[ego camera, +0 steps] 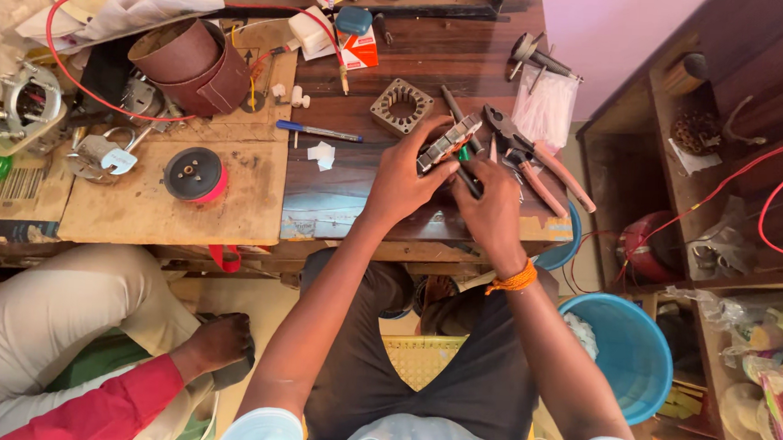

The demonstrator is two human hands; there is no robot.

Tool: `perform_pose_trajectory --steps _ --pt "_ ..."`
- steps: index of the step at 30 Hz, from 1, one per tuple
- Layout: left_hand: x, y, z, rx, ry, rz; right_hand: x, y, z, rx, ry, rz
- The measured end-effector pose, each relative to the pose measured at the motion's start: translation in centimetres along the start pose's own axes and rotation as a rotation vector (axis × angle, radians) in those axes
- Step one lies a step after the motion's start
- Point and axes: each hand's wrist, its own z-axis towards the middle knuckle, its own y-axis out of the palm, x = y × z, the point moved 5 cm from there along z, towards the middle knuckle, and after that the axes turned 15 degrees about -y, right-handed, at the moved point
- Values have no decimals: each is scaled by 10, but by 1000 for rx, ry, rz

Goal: The person sits at a workbench fitting copper wire into the slots of a motor armature, pressing and adjusting the windings by hand and turning the armature to work around it. A second person sits nearby at the bench without handling the armature.

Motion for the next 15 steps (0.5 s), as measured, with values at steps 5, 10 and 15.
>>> perform_pose_trajectory --steps 5,10,15 --pt "-3 1 0 25 50 0 -10 4 -10 60 129 35" --pt "-9 -2 -3 41 89 -20 -20 5 -11 75 190 88" --pt "-15 -14 2 -28 61 45 -32 4 -10 67 54 22"
